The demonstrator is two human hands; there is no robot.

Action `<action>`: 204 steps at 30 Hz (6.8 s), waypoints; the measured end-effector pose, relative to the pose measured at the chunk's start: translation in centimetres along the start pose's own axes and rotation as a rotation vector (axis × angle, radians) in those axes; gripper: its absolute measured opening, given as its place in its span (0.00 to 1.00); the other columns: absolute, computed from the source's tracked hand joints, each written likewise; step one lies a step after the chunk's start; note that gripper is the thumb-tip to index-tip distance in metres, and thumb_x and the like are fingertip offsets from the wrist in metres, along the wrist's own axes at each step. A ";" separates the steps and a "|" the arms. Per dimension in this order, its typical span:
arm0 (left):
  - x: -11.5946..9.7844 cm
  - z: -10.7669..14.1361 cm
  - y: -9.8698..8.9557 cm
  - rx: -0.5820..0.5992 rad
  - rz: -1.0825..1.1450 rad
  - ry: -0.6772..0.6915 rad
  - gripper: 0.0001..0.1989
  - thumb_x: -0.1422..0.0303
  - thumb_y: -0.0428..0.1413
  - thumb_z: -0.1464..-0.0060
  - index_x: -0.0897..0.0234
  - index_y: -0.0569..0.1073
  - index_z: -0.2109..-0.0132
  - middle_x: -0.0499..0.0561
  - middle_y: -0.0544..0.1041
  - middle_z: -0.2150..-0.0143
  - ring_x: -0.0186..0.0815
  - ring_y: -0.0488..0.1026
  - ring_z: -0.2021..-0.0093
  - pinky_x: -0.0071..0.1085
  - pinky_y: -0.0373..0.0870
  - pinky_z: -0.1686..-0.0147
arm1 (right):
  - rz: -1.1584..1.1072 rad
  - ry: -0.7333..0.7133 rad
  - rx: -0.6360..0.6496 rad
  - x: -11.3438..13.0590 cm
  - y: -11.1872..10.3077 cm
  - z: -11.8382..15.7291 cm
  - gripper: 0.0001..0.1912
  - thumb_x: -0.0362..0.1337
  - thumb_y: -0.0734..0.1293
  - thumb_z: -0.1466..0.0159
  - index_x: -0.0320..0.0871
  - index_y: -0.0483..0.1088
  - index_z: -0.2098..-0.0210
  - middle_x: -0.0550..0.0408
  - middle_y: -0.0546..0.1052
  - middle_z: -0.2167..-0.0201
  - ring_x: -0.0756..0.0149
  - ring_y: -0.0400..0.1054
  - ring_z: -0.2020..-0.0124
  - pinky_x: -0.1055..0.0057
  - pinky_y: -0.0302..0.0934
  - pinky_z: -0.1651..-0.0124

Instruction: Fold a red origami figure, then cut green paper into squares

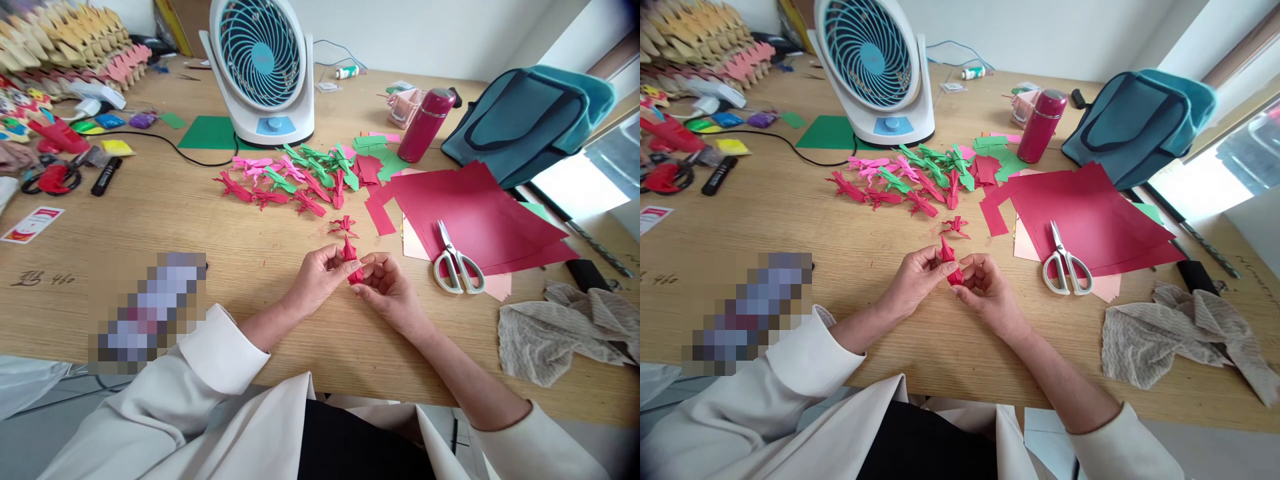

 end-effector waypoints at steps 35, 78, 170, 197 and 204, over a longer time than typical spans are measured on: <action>-0.5 0.1 0.3 0.056 0.009 0.022 0.12 0.60 0.62 0.47 0.65 0.72 0.67 0.46 0.75 0.71 0.30 0.70 0.70 0.26 0.65 0.67 | 0.065 -0.008 0.023 -0.4 -0.5 -0.3 0.23 0.43 0.72 0.39 0.48 0.64 0.48 0.62 0.70 0.74 0.69 0.67 0.72 0.70 0.64 0.66; -0.8 -0.1 -0.7 0.042 -0.193 0.023 0.09 0.66 0.64 0.52 0.67 0.75 0.70 0.48 0.78 0.71 0.30 0.73 0.70 0.25 0.69 0.67 | -0.056 0.155 -0.214 0.1 -1.9 -0.6 0.14 0.46 0.75 0.44 0.45 0.71 0.69 0.60 0.74 0.76 0.70 0.67 0.73 0.71 0.62 0.65; -1.3 0.8 0.3 0.234 -0.358 0.111 0.03 0.68 0.58 0.44 0.62 0.73 0.62 0.46 0.77 0.65 0.31 0.75 0.63 0.23 0.69 0.64 | 0.217 0.082 -0.013 1.4 -1.9 -0.5 0.15 0.50 0.68 0.36 0.44 0.72 0.64 0.56 0.76 0.71 0.67 0.70 0.70 0.69 0.64 0.65; 1.2 0.0 0.2 0.131 0.036 -0.150 0.13 0.61 0.64 0.52 0.68 0.74 0.66 0.48 0.76 0.70 0.31 0.73 0.71 0.25 0.71 0.74 | 0.097 0.086 -0.135 0.2 -0.8 -0.1 0.14 0.46 0.73 0.41 0.44 0.69 0.72 0.58 0.72 0.76 0.71 0.63 0.74 0.72 0.59 0.70; 0.9 0.1 0.1 0.089 -0.192 -0.029 0.09 0.64 0.60 0.47 0.68 0.75 0.66 0.47 0.75 0.71 0.28 0.69 0.72 0.24 0.66 0.71 | 0.105 0.096 -0.124 -0.2 -0.5 0.0 0.14 0.47 0.73 0.42 0.44 0.71 0.70 0.56 0.74 0.74 0.67 0.67 0.71 0.70 0.60 0.67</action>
Point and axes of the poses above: each hand's wrist, its own z-axis away from the middle knuckle, its own y-axis out of the palm, x = y × z, the point moved 3 cm from there along -z, towards the middle knuckle
